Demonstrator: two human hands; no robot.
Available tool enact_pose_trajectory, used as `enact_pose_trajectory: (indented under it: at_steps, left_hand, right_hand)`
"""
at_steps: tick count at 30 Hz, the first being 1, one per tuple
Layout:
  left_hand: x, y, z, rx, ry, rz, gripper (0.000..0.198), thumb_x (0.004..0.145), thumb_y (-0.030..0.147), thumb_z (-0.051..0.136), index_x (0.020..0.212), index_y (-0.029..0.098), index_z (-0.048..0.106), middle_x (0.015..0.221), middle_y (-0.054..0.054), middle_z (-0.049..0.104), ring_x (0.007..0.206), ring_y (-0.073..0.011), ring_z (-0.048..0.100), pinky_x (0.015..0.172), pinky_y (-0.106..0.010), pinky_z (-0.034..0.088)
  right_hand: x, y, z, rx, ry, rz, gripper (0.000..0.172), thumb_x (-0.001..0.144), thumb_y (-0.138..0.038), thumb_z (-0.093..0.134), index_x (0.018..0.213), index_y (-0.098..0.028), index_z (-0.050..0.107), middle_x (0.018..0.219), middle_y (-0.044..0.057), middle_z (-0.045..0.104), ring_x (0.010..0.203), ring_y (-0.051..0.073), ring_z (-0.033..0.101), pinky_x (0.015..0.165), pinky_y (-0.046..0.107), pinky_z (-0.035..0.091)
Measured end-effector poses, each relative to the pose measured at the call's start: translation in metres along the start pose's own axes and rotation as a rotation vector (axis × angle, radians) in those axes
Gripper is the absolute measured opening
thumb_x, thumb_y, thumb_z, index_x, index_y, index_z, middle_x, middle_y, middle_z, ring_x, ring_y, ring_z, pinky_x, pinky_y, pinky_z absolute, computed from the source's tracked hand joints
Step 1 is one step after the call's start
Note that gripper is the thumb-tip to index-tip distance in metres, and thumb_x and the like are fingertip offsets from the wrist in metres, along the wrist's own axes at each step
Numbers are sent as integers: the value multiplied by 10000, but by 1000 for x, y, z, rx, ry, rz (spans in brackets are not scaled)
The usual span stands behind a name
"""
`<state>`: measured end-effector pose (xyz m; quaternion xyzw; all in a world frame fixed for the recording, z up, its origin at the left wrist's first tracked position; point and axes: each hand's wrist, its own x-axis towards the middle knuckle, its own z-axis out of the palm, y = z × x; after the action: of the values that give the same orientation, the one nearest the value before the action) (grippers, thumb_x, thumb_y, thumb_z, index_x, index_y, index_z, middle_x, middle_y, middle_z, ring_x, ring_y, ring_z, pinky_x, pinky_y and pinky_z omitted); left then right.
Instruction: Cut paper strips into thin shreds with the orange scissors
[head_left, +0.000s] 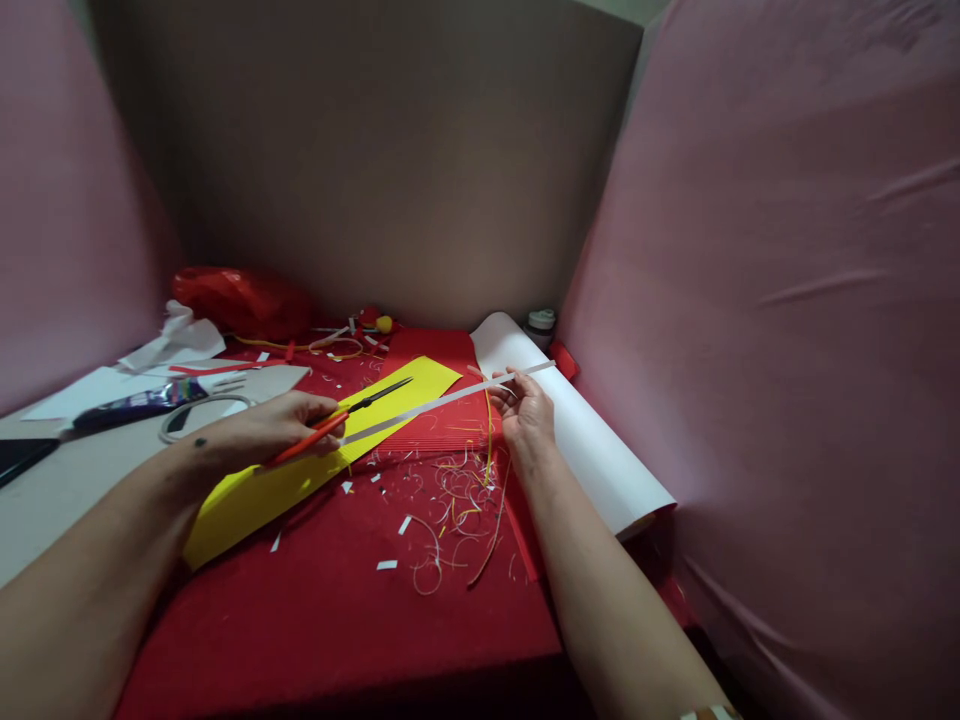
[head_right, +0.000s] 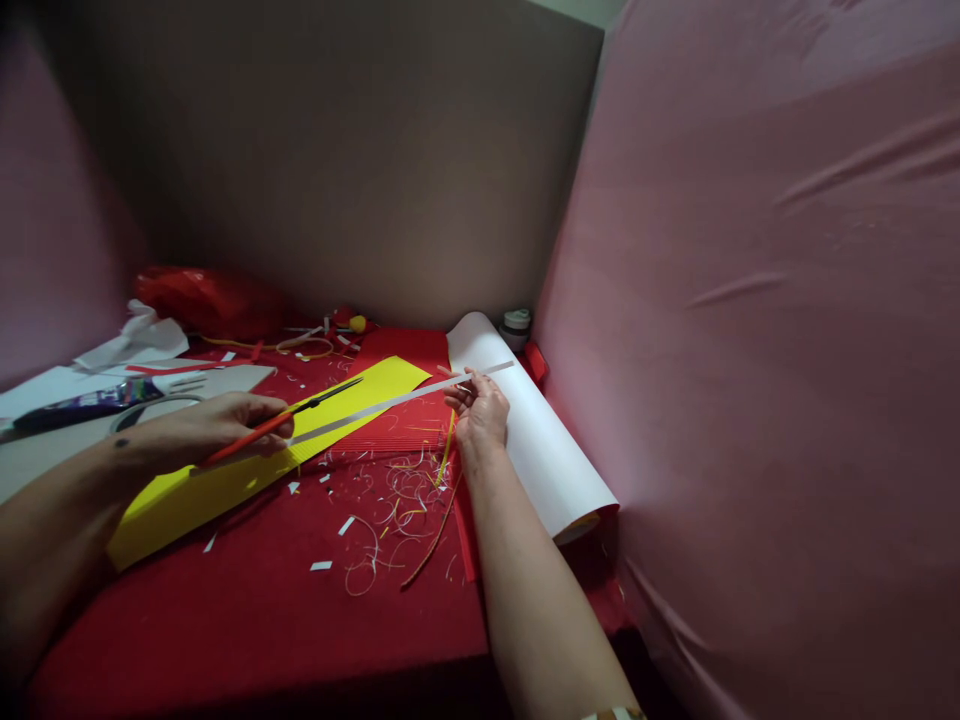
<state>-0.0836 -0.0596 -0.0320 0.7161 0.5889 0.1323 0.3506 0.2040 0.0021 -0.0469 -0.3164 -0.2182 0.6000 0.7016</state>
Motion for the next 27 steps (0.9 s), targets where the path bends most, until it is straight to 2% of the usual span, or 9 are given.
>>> enact_pose_trajectory:
  at_steps: [2,11,16,27]
  left_hand:
    - [-2,3,-1,-25,-45,-17,321,655,442,581,739,161,454,611,58,387,498,-63,314,433,-202,245]
    - [-8,11,-3,-59,-10,-16,257,650,373,586,696,159,452,609,48,383,526,-68,323,468,-213,243]
    - [-8,7,-5,-117,14,-22,256,594,351,635,667,175,465,601,38,416,505,-73,354,454,-212,259]
    - [-6,-4,-10,-102,39,6,249,636,362,629,718,177,483,611,35,414,493,-65,347,437,-213,247]
  right_hand:
    - [-1,-2,1,1,11,-3,95,765,-130,468,779,-123,561,532,9,652,381,101,583,363,172,446]
    - [-1,-3,-2,1,-9,-6,91,761,-134,475,778,-124,564,560,22,665,392,99,585,382,174,446]
    - [-2,-4,-2,-7,2,-11,66,745,-151,512,776,-130,566,569,17,667,398,95,583,391,173,445]
    - [-2,-5,-4,17,-49,-37,100,762,-131,468,787,-132,564,580,18,677,405,104,589,422,191,453]
